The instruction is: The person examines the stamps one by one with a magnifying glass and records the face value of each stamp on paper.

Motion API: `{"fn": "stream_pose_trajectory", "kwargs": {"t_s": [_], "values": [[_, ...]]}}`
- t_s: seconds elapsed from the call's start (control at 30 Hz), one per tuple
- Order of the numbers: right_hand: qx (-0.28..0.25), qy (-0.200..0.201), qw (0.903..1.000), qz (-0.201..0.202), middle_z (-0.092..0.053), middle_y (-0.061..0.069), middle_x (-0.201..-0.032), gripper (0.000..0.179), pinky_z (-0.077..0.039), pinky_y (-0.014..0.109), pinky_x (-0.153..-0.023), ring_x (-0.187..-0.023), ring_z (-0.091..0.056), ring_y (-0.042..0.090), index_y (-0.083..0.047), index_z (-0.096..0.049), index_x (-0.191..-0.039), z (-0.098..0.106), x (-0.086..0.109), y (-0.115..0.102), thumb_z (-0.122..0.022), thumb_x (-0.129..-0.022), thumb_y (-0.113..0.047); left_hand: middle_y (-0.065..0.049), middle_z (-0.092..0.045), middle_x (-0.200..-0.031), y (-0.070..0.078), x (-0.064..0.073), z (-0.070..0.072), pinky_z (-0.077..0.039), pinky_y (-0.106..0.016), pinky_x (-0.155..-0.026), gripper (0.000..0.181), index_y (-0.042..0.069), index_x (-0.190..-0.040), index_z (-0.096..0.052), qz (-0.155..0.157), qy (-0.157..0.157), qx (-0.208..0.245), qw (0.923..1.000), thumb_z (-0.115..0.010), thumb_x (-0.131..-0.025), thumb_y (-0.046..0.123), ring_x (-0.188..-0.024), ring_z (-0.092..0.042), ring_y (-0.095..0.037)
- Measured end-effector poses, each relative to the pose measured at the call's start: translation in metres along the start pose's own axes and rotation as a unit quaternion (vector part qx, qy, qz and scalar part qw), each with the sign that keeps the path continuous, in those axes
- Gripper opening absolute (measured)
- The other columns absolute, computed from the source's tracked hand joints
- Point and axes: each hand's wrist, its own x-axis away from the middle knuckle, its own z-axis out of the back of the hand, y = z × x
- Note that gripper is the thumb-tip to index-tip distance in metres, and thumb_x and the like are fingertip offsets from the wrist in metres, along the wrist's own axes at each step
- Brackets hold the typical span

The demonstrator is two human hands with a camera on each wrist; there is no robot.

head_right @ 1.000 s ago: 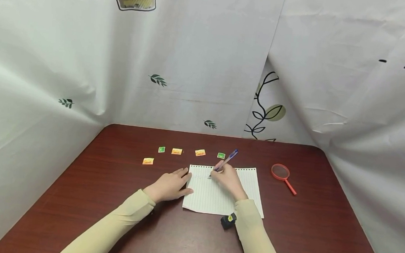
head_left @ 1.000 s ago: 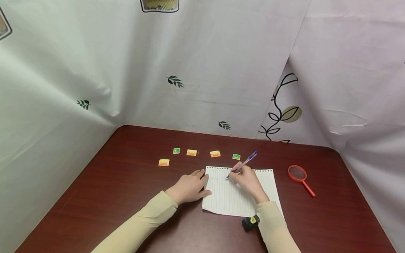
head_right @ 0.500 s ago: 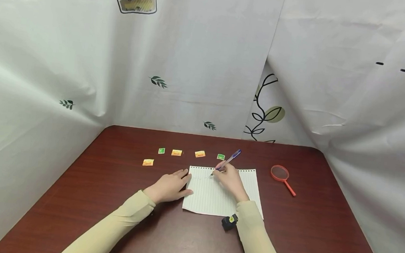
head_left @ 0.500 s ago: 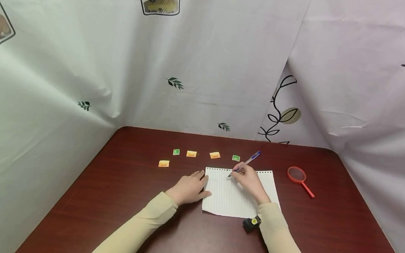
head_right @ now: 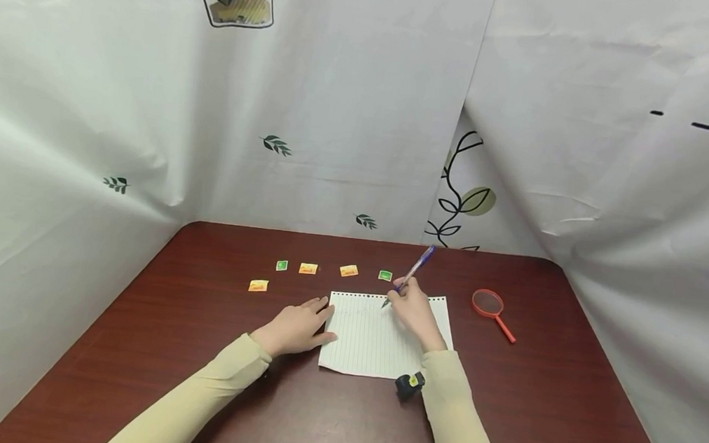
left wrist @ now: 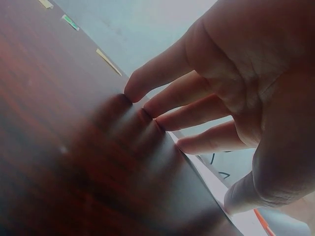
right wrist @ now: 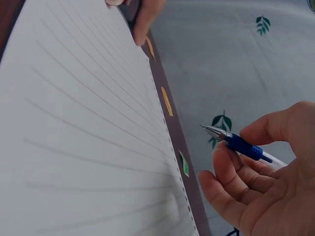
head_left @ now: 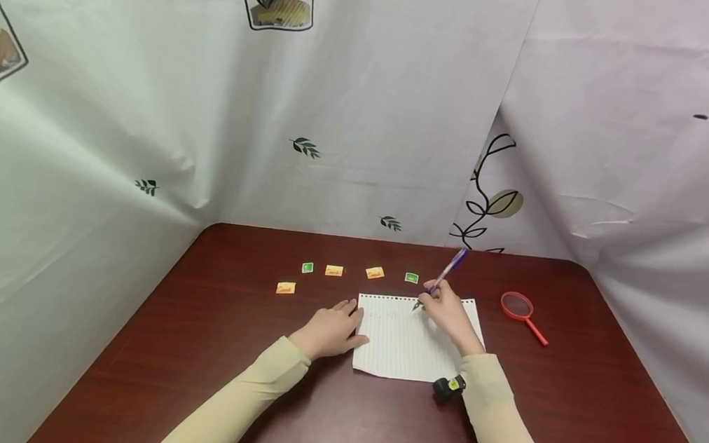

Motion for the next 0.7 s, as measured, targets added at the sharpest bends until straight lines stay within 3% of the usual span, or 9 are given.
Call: {"fn": "stream_pose_trajectory", "kwargs": {"t_s": [0.17, 0.33, 0.7], "values": [[0.013, -0.014, 0.9997, 0.013, -0.063, 0.013, -0.096, 0.034, -0.044, 0.031, -0.069, -0.083, -0.06, 0.021, 0.004, -0.055, -0.128, 0.016, 0.005, 0.001, -0.057, -0.099, -0.014, -0.024, -0.052, -0.144, 0.0, 0.0, 0.0, -0.055, -0.046, -0.093, 0.063, 0.001, -0.14, -0.058, 0.001, -0.003, -0.001, 1.0, -0.058, -0.1, 0.05, -0.134, -0.051, -0.034], [0.036, -0.031, 0.9987, 0.017, -0.066, 0.014, -0.101, 0.033, -0.045, 0.031, -0.073, -0.088, -0.061, 0.022, 0.005, -0.06, -0.126, 0.033, 0.011, 0.007, -0.057, -0.101, -0.016, -0.025, -0.053, -0.143, 0.001, -0.001, 0.002, -0.055, -0.046, -0.092, 0.063, 0.0, -0.139, -0.058, -0.001, 0.001, -0.001, 1.0, -0.06, -0.099, 0.049, -0.133, -0.052, -0.034], [0.045, -0.013, 0.9989, 0.012, -0.065, 0.015, -0.099, 0.035, -0.045, 0.031, -0.068, -0.083, -0.058, 0.02, 0.007, -0.06, -0.127, 0.064, 0.022, 0.024, -0.059, -0.101, -0.018, -0.025, -0.054, -0.142, 0.001, 0.001, 0.0, -0.056, -0.046, -0.09, 0.062, 0.0, -0.138, -0.059, -0.002, 0.008, 0.0, 1.0, -0.06, -0.099, 0.049, -0.132, -0.054, -0.034]]}}
